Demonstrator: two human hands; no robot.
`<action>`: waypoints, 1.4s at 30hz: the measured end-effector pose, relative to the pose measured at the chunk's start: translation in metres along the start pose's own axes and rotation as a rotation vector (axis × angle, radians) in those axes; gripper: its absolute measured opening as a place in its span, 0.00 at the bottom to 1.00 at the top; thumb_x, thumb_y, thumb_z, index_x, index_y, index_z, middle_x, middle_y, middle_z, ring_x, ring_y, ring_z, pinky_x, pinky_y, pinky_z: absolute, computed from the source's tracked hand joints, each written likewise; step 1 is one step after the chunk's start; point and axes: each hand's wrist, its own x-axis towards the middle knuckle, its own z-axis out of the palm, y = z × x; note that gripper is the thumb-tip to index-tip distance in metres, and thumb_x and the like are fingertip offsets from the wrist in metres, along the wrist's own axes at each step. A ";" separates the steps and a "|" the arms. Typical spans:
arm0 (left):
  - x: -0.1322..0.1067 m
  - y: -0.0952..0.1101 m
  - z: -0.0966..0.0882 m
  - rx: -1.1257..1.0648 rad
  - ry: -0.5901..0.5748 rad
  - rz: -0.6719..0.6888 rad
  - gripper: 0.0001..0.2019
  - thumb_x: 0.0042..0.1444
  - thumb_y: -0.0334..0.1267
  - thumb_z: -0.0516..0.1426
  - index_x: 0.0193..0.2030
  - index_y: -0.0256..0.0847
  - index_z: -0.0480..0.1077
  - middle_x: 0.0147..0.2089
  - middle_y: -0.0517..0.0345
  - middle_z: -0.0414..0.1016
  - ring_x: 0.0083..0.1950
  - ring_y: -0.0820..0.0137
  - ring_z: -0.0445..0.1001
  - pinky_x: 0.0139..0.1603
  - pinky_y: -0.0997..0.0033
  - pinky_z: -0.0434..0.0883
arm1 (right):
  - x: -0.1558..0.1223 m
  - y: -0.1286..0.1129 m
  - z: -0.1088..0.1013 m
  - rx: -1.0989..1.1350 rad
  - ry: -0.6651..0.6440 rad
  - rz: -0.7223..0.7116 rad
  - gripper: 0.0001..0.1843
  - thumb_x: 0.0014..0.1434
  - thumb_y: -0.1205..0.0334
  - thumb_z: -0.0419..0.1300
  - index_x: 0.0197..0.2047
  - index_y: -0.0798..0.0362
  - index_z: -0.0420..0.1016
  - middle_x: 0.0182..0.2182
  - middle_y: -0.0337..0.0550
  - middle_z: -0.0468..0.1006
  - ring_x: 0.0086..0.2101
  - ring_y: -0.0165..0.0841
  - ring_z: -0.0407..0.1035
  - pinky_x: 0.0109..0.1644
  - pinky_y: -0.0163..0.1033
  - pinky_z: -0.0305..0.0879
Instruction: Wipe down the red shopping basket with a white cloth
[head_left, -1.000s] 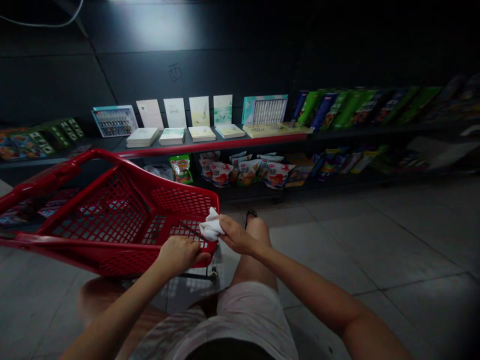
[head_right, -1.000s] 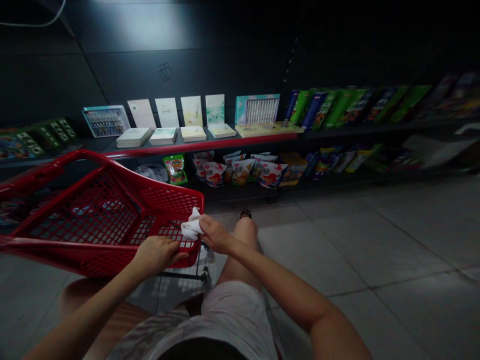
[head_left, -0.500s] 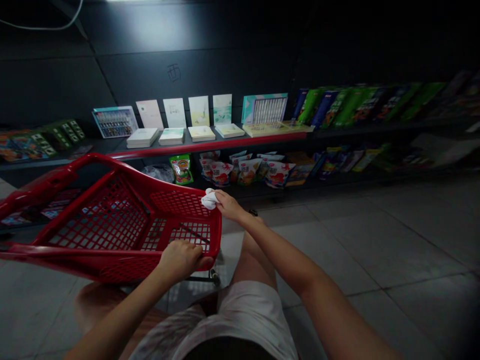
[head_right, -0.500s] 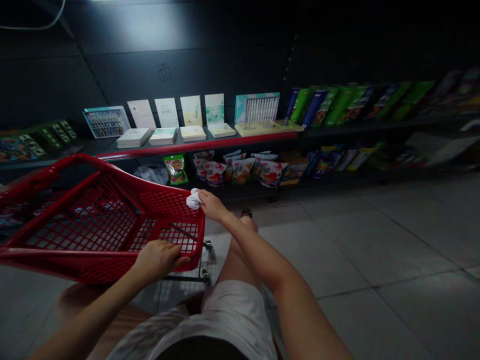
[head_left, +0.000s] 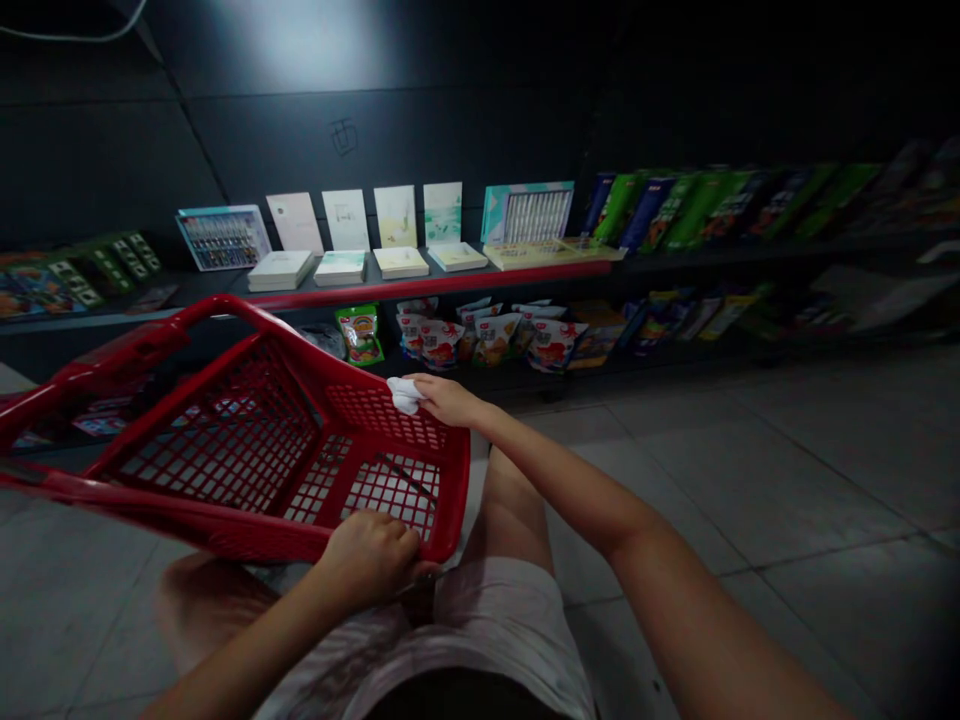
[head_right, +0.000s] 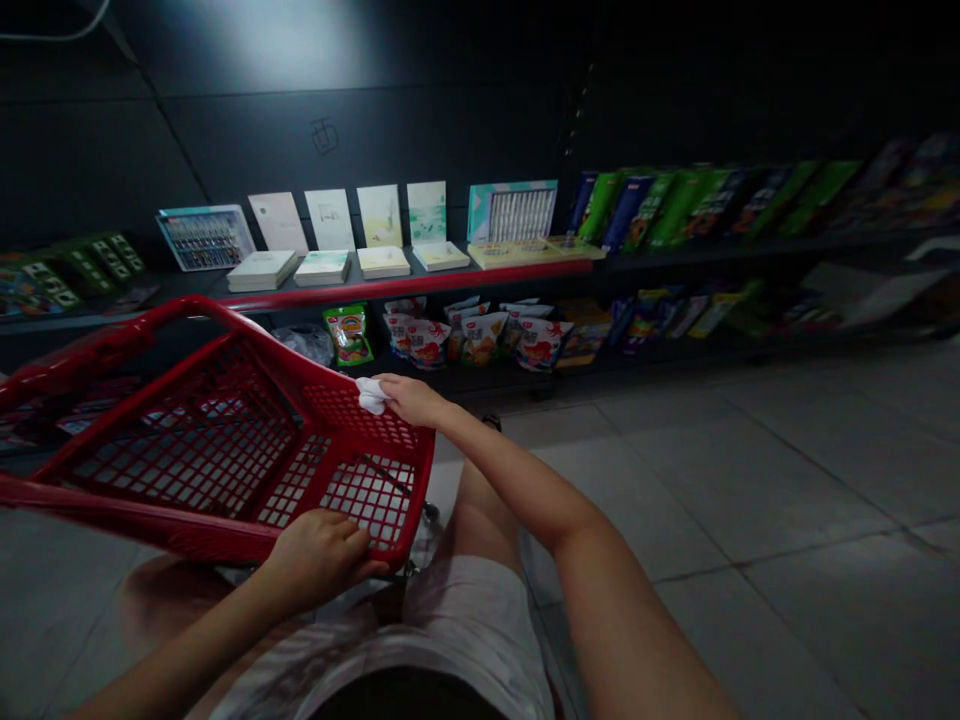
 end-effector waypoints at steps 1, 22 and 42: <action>-0.001 0.002 0.001 0.000 0.007 0.009 0.20 0.58 0.54 0.53 0.27 0.39 0.70 0.24 0.57 0.75 0.27 0.65 0.75 0.26 0.69 0.62 | 0.011 -0.006 0.001 -0.035 -0.007 -0.004 0.15 0.61 0.69 0.52 0.50 0.56 0.71 0.54 0.50 0.70 0.50 0.32 0.68 0.55 0.37 0.64; -0.023 0.006 -0.008 -0.088 -0.018 0.107 0.26 0.58 0.61 0.47 0.27 0.40 0.69 0.23 0.57 0.74 0.25 0.68 0.72 0.26 0.68 0.62 | 0.014 -0.038 0.004 -0.393 -0.079 0.048 0.12 0.62 0.67 0.49 0.46 0.56 0.69 0.46 0.49 0.70 0.40 0.31 0.68 0.43 0.33 0.64; -0.043 0.018 -0.041 -0.319 -0.317 -0.062 0.32 0.52 0.57 0.57 0.58 0.39 0.61 0.44 0.48 0.77 0.41 0.58 0.78 0.38 0.61 0.72 | 0.012 -0.050 -0.005 -0.408 0.016 0.156 0.13 0.63 0.69 0.46 0.46 0.57 0.69 0.52 0.54 0.66 0.48 0.39 0.64 0.49 0.42 0.68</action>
